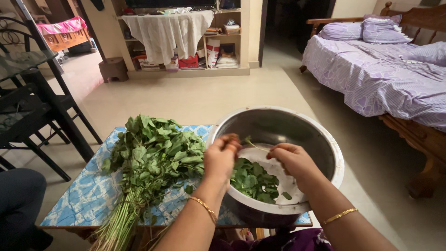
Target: The person plucks leaves from a bunch of greens by hand and places them into a metal pot.
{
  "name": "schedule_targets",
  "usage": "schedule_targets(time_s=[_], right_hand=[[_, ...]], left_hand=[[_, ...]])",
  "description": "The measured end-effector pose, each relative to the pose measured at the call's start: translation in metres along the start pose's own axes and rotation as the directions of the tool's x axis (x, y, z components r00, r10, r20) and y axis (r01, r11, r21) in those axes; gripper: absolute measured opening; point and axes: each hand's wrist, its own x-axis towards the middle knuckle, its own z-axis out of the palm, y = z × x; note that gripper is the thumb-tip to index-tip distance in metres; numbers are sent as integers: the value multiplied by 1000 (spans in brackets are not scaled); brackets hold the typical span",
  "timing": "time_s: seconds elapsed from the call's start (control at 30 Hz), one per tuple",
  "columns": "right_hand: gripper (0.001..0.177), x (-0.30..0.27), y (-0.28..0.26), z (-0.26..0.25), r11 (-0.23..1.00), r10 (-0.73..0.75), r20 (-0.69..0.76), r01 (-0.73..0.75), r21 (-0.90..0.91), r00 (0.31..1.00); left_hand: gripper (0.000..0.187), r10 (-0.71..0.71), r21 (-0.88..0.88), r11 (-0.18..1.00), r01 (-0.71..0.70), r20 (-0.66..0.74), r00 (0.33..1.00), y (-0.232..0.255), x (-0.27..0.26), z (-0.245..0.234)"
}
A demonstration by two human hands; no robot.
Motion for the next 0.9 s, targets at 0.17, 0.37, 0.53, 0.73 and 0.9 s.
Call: schedule_targets(time_s=[0.17,0.37,0.53,0.73,0.9], right_hand=[[18,2,0,-12,999,7,-86,-3,49,996],[19,9,10,-17,998,-40,1,40,49,999],[21,9,9,-11,997,-7,46,10,-78,999],[23,8,7,-10,993,-37,71,45,-110,997],[22,11,8,-14,995,-39,-50,34,-91,998]], left_hand=[[9,-41,-246,968,40,1,999,-6,17,-12],[18,-121,-124,981,153,232,965,-14,26,-13],[20,-171,36,985,168,299,939,-5,15,-9],[18,-82,188,981,54,147,986,-11,16,-4],[19,-58,56,997,48,193,979,-15,20,-6]])
